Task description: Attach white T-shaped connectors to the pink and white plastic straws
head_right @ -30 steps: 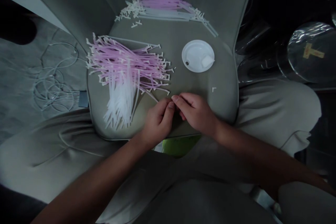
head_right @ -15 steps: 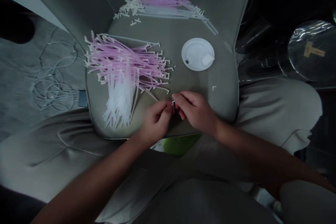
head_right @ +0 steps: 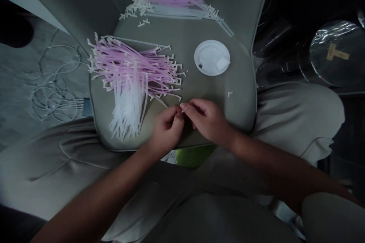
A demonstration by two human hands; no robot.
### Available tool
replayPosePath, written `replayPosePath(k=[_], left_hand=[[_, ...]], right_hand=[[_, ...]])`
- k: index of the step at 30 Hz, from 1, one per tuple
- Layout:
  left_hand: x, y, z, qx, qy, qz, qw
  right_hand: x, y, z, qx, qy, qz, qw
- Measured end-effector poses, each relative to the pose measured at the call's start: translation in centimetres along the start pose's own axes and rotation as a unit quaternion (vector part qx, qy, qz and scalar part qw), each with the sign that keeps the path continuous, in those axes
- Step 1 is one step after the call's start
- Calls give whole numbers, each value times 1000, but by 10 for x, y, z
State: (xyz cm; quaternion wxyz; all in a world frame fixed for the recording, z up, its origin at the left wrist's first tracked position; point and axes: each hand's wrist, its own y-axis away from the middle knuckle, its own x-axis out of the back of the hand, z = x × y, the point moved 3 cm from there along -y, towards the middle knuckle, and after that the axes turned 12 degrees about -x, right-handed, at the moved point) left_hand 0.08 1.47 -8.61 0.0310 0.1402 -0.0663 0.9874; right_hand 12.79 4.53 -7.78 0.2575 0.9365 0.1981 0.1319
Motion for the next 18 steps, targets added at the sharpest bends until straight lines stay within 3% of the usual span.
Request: replayPosePath(k=[9,18], left_hand=[[0,0,0,4,12,1,1000],[0,0,3,-10,41,-1,999]], right_hand=[[1,-1,-2,28,2,5,1000],[3,-1,-1,16,-62,5,998]])
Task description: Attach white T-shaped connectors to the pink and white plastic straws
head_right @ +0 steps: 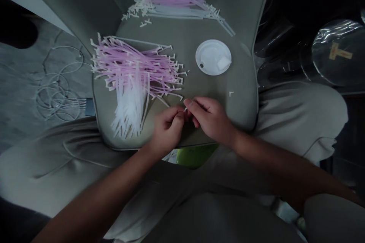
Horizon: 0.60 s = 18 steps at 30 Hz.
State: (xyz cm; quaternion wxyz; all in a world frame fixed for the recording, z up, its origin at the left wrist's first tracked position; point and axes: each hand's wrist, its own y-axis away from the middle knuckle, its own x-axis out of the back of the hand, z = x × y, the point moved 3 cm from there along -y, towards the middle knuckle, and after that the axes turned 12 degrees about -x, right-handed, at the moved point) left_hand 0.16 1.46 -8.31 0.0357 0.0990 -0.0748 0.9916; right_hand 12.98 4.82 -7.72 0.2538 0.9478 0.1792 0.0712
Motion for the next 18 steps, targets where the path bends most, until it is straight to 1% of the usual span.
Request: replayPosePath(k=[3,6,8,11,14,18], left_hand=[[-1,-1,3,18,16,-31,999],[1,0,4,74,17,-42,996],[2,1,3,104,27,-28,994],[1,2,2,127,70,-8,989],[0,2,2,134,97,8,986],[-1,3,4,123,131,31,983]], right_hand=[[1,1,0,0,-12,1,1000],[2,1,-1,-6,-14,-1,1000],[1,0,0,-14,-11,-3,1000],[0,0,0,-18,-2,2,1000],[-4,0,0,-7,2,-5,1000],[-8,1,0,-3,-30,-37,999]])
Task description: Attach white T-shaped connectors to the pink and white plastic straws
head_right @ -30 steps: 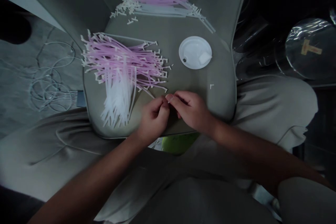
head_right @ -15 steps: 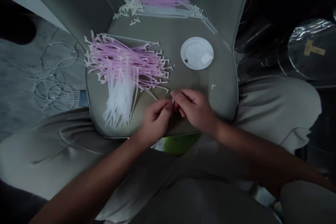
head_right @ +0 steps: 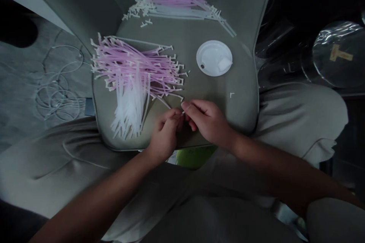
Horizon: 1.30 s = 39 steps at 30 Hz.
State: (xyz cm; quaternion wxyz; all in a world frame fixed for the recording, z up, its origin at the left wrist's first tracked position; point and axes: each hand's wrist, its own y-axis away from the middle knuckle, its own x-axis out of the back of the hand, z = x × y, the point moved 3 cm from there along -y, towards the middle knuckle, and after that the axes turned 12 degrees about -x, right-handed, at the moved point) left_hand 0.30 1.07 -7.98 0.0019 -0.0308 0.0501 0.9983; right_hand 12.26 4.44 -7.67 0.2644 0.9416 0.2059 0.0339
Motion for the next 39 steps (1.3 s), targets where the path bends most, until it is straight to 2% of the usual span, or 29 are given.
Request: replayPosePath(k=[5,13,39], left_hand=[[-3,4,-4,19,59,6,998],[-3,4,-6,21,51,7,998],[-5,2,-5,14,58,-5,998]], right_hand=[[-3,2,0,2,-48,-31,998],[-3,3,2,-2,-52,-39,998],[-3,1,4,5,45,0,999]])
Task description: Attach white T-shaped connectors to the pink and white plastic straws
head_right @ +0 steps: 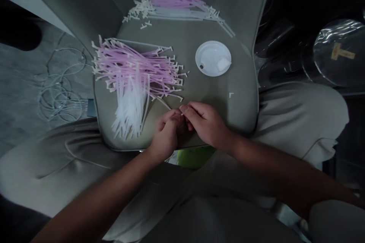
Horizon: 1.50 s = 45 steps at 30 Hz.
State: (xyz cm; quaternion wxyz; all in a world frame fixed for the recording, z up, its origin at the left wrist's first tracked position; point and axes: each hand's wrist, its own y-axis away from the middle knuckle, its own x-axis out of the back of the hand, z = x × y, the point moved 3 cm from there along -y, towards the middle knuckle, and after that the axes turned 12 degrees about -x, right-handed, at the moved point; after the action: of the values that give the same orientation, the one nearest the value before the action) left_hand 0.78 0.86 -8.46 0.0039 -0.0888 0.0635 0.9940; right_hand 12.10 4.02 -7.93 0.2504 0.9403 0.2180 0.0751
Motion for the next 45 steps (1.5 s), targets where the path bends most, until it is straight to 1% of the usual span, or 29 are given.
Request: replayPosePath(k=[7,12,18,26,32,38,41,45], left_hand=[[1,0,-4,9,-3,-1,1000],[2,0,-5,2,1,1,1000],[2,0,-6,21,-5,9,1000],[1,0,-8,30,12,10,999],[2,0,-8,27,-4,12,1000],[1,0,-9,15,22,8,1000],[1,1,-8,21,28,7,999],[2,1,-10,29,14,11,999]], right_hand=[[1,-1,0,-1,15,6,1000],[1,-1,1,-4,19,8,1000],[1,-2,3,2,27,9,1000],[0,-2,2,-7,27,27,999],[0,-2,3,-10,37,39,999],[0,-3,3,-6,30,24,999],[1,-3,2,-1,30,20,999],[1,-2,2,4,33,18,999]])
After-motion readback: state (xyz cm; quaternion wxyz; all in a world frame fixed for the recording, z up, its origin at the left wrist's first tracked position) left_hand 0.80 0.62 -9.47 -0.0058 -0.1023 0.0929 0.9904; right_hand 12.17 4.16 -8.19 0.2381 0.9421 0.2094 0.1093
